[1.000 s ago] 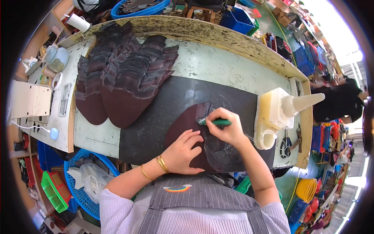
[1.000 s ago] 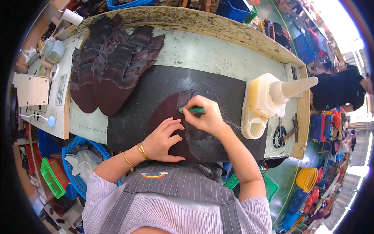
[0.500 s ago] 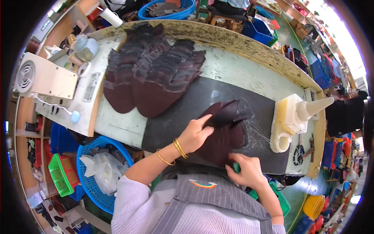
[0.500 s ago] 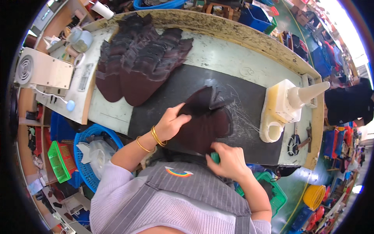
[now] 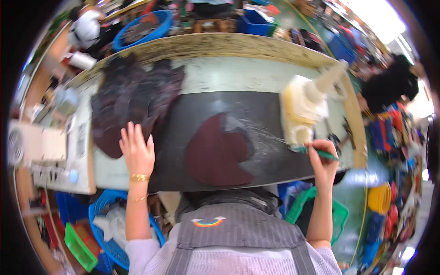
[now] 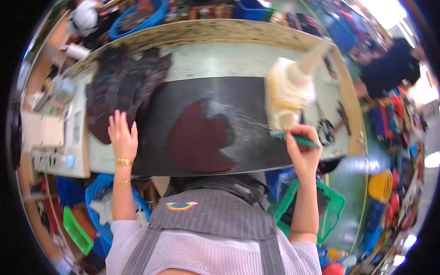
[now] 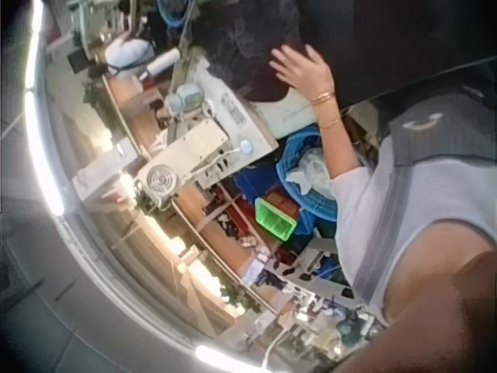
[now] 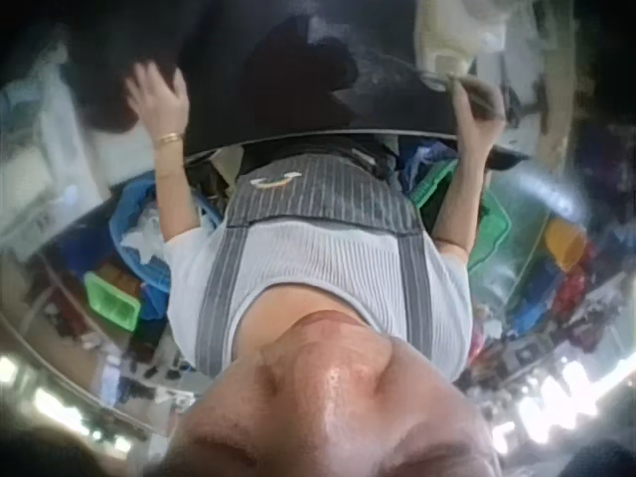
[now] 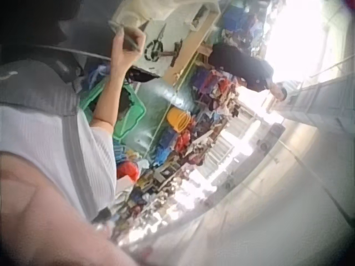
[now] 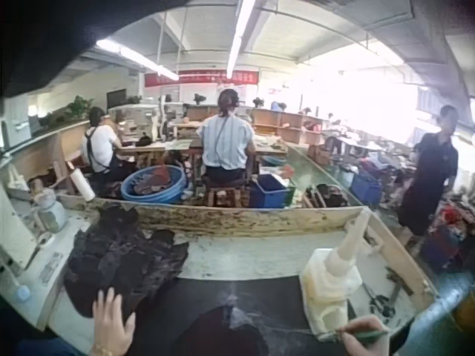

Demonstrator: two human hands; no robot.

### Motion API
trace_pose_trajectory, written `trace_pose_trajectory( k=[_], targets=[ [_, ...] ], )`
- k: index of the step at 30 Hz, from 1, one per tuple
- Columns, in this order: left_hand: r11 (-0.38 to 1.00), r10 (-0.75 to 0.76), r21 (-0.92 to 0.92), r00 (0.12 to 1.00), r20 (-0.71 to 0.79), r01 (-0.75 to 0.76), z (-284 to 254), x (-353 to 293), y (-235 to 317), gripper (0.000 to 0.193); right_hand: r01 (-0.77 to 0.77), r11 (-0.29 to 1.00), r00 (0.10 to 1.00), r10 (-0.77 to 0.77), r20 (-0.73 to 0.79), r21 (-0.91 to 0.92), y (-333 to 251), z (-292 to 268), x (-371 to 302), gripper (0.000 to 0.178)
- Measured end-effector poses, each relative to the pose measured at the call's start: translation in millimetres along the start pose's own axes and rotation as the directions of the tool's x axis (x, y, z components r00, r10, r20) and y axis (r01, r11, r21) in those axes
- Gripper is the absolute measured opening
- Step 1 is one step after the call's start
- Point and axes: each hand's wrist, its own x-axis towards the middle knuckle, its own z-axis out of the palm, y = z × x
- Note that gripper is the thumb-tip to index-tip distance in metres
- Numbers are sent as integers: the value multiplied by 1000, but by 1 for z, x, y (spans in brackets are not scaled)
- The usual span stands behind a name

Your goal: The person applies adhesive to leather shoe pieces using a brush applicator, stacks them aside, retrieves additional pieces from a basket, arranges them on the workbench, and applies adhesive to the edges of the new pieces.

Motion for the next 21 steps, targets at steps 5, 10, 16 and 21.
trace_pose_trajectory(
  k=[5, 10, 16, 21],
  targets=[
    [623, 674, -654, 719, 171, -429, -32, 0, 101, 85, -150, 959, 980, 111, -168, -240, 16, -24, 28, 17],
    [488, 837, -723, 498, 229, -489, -22, -1, 136, 94, -326, 918, 945, 310, -103, -228, 37, -9, 54, 23],
    [446, 852, -721, 499, 160, -530, -14, 1, 141, 87, -378, 924, 924, 373, 79, 62, 17, 40, 54, 18],
    [480, 833, -718, 520, 191, -505, -16, -1, 139, 85, -314, 949, 927, 304, 220, 9, 46, 113, 50, 21]
  ],
)
